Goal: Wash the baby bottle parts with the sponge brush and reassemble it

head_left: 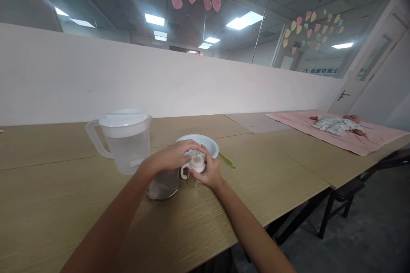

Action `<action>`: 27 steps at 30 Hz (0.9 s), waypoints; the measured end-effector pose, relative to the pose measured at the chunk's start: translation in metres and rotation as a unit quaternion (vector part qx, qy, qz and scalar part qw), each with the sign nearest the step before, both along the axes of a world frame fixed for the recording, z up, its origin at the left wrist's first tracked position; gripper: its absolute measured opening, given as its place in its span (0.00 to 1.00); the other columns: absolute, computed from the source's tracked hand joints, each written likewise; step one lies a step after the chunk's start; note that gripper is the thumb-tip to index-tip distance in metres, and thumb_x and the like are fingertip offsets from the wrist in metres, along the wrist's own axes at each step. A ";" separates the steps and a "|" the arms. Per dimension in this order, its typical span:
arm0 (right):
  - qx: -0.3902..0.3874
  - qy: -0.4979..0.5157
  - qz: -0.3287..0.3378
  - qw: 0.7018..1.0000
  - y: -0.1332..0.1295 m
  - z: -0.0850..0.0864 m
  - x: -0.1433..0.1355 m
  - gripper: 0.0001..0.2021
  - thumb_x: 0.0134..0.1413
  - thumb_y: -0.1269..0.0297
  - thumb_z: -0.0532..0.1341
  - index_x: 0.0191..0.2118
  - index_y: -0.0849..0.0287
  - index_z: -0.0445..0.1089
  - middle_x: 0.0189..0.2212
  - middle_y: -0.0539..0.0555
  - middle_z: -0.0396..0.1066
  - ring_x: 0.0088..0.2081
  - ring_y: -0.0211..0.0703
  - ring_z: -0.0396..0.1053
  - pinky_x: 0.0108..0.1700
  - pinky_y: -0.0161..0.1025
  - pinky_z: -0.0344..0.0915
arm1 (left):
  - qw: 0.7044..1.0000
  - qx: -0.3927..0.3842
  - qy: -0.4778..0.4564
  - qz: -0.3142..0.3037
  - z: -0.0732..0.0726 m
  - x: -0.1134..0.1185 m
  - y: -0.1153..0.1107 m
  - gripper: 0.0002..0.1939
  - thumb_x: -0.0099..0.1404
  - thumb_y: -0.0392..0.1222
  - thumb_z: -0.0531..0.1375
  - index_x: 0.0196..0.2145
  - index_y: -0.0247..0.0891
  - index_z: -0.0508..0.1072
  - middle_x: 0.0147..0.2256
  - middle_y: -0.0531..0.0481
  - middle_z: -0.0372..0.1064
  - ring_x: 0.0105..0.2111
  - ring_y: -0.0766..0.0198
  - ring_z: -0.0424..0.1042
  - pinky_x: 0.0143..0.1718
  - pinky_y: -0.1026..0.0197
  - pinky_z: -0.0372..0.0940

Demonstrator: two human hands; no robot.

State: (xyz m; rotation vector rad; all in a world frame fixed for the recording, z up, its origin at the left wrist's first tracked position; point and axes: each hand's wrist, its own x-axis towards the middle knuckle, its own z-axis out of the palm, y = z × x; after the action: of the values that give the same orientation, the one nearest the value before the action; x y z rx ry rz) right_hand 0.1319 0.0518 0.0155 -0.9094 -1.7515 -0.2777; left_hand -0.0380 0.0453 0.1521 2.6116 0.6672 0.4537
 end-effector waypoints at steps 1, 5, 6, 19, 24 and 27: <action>0.002 -0.002 0.001 1.000 0.000 0.000 0.000 0.41 0.47 0.48 0.60 0.61 0.64 0.43 0.49 0.64 0.66 0.43 0.50 0.71 0.41 0.43 0.71 | 1.000 0.000 -0.002 0.000 0.000 0.000 0.000 0.21 0.60 0.33 0.49 0.50 0.44 0.66 0.52 0.51 0.63 0.51 0.61 0.61 0.50 0.60 0.58; 0.019 -0.006 0.000 1.000 0.000 0.001 0.000 0.40 0.48 0.48 0.60 0.61 0.64 0.44 0.50 0.65 0.64 0.42 0.50 0.71 0.41 0.43 0.71 | 1.000 0.011 0.003 0.020 0.001 0.001 -0.003 0.22 0.60 0.34 0.48 0.50 0.45 0.67 0.50 0.52 0.65 0.50 0.61 0.63 0.50 0.61 0.58; 0.021 -0.006 0.000 1.000 0.000 0.001 0.000 0.40 0.48 0.49 0.60 0.61 0.64 0.44 0.50 0.65 0.64 0.42 0.50 0.71 0.41 0.43 0.71 | 0.999 0.014 0.006 0.029 0.001 0.001 -0.004 0.22 0.60 0.34 0.48 0.50 0.46 0.67 0.50 0.52 0.65 0.49 0.61 0.63 0.50 0.60 0.58; -0.009 0.003 0.003 1.000 0.000 0.001 -0.001 0.39 0.48 0.45 0.57 0.60 0.65 0.46 0.47 0.65 0.67 0.41 0.50 0.71 0.41 0.43 0.70 | 0.998 0.030 0.030 0.045 0.006 0.004 -0.008 0.20 0.60 0.35 0.50 0.48 0.46 0.70 0.47 0.51 0.68 0.44 0.61 0.66 0.44 0.62 0.61; -0.010 0.001 -0.002 1.000 0.001 0.001 -0.001 0.40 0.47 0.45 0.58 0.60 0.66 0.46 0.46 0.64 0.68 0.41 0.50 0.71 0.40 0.42 0.70 | 0.997 0.045 0.036 0.049 0.006 0.005 -0.009 0.20 0.59 0.36 0.50 0.48 0.45 0.71 0.44 0.50 0.69 0.41 0.61 0.66 0.41 0.63 0.61; -0.015 0.004 0.001 1.000 0.000 0.002 -0.002 0.39 0.48 0.44 0.57 0.60 0.65 0.47 0.46 0.64 0.68 0.42 0.50 0.71 0.40 0.42 0.70 | 0.997 0.047 0.034 0.044 0.006 0.005 -0.009 0.20 0.60 0.35 0.50 0.48 0.46 0.71 0.44 0.51 0.69 0.42 0.61 0.66 0.41 0.64 0.60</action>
State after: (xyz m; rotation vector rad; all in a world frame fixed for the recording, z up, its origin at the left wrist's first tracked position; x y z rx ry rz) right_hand 0.1300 0.0519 0.0174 -0.9289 -1.7543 -0.2464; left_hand -0.0330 0.0368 0.1578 2.7048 0.8026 0.4348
